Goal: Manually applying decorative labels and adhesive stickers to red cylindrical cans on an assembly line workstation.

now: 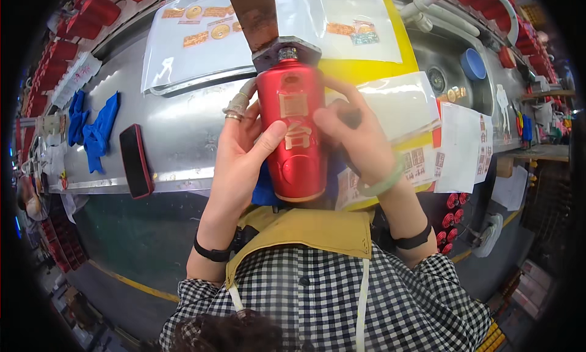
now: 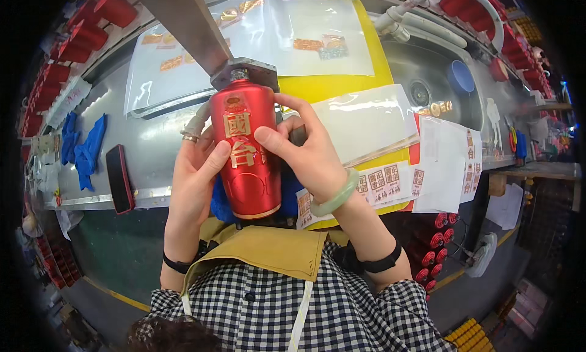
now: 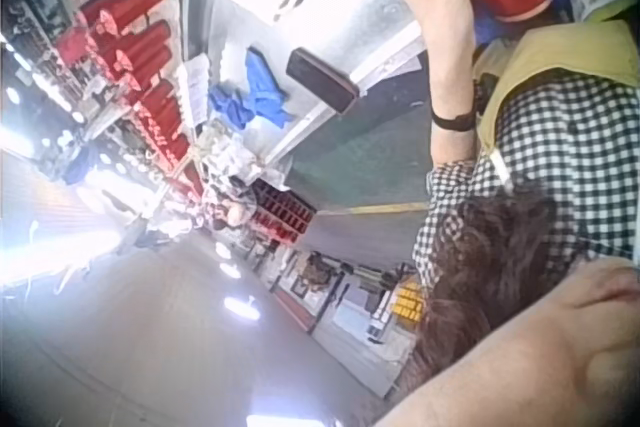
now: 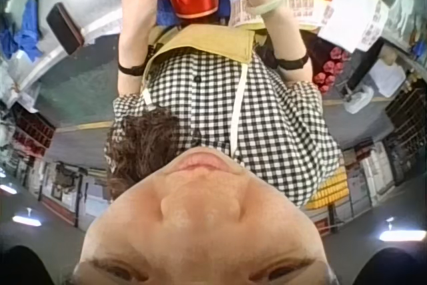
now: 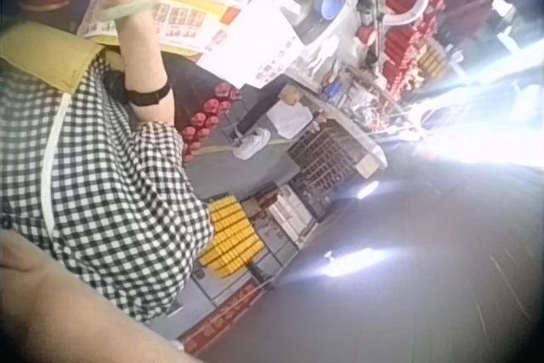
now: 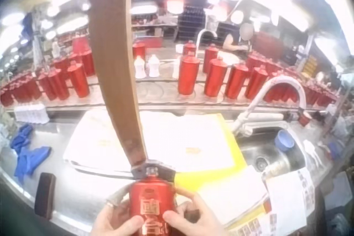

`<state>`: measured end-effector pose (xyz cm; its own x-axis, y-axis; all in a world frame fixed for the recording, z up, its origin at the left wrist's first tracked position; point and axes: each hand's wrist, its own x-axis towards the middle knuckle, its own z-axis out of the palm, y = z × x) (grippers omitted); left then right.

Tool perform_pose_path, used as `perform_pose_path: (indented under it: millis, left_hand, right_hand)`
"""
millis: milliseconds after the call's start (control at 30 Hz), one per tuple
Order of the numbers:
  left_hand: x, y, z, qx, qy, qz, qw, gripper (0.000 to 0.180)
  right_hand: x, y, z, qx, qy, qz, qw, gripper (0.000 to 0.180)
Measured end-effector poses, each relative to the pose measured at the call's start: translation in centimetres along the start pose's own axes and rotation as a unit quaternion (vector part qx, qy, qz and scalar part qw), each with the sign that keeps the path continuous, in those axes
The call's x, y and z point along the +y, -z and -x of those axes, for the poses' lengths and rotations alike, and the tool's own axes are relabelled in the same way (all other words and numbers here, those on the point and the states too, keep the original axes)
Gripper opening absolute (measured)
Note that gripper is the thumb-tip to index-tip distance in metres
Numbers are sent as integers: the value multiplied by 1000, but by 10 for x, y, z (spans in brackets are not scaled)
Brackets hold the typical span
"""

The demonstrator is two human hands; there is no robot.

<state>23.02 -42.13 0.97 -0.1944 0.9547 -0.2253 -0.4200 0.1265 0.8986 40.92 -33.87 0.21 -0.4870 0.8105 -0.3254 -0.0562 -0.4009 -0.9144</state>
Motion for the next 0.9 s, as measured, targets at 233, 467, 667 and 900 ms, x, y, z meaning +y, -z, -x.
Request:
perform_pose_path:
  millis: [233, 467, 667, 900]
  left_hand:
    - [-4, 6, -1, -4, 6, -4, 1000, 68]
    - [-6, 9, -1, -20, 12, 9, 1000, 69]
    - [-6, 8, -3, -10, 30, 37, 999, 69]
    - [-6, 5, 2, -31, -7, -34, 999, 67]
  right_hand:
    - [5, -5, 0, 8, 1, -30, 1000, 66]
    - [2, -3, 5, -3, -3, -50, 999, 68]
    - [4, 4, 6, -27, 1, -52, 998, 73]
    - [-18, 12, 12, -12, 66, 108, 992, 58]
